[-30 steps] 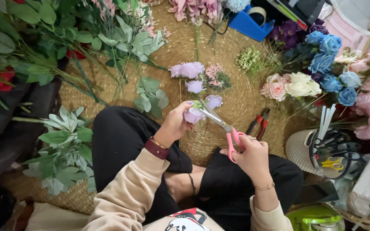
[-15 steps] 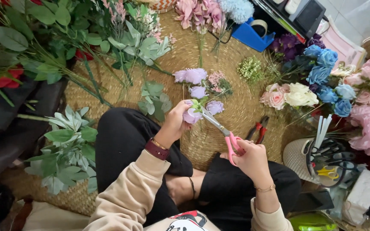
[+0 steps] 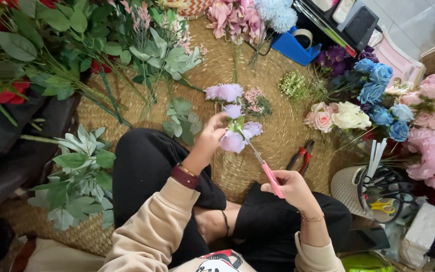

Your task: The person sits on a woven mat and uses pink scissors to trim the stem of a purple artificial flower. They then insert the flower into a thin wooden stick and secure it by wrapping the base with green floral tape. The person repeats this process with another flower, attaching it to a second wooden stick.

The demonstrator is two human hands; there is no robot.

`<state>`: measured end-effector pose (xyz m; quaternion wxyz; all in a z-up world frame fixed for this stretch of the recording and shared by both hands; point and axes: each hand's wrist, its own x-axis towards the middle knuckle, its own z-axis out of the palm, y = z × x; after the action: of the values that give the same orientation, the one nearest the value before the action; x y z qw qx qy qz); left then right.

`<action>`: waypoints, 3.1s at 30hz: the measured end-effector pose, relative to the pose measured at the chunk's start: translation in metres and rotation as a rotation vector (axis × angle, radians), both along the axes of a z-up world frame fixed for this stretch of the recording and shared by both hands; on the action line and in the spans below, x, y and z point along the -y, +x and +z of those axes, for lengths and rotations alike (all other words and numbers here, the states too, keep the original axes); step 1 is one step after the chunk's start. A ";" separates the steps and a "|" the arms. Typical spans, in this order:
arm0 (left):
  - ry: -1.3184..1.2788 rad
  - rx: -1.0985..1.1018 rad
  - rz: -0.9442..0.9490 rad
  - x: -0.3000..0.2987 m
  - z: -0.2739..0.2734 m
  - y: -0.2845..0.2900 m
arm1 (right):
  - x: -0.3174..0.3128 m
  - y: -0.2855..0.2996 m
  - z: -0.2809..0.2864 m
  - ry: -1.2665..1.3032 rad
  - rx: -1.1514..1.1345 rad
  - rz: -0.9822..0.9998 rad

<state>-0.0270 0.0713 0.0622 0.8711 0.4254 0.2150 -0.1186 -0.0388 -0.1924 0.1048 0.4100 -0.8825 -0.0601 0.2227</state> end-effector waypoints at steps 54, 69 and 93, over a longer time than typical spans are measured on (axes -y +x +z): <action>1.247 0.459 -0.275 -0.103 0.063 -0.113 | -0.030 -0.013 -0.024 -0.339 0.585 0.514; 1.223 0.464 -0.230 -0.104 0.055 -0.121 | -0.061 -0.014 -0.008 -0.302 0.341 0.603; 1.179 0.411 -0.050 -0.084 0.055 -0.140 | -0.082 -0.038 0.001 -0.366 0.762 0.655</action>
<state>-0.1672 0.1551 0.1175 0.5105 0.8535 0.0623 0.0839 -0.0765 -0.1102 0.1057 0.1073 -0.8929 -0.4372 0.0096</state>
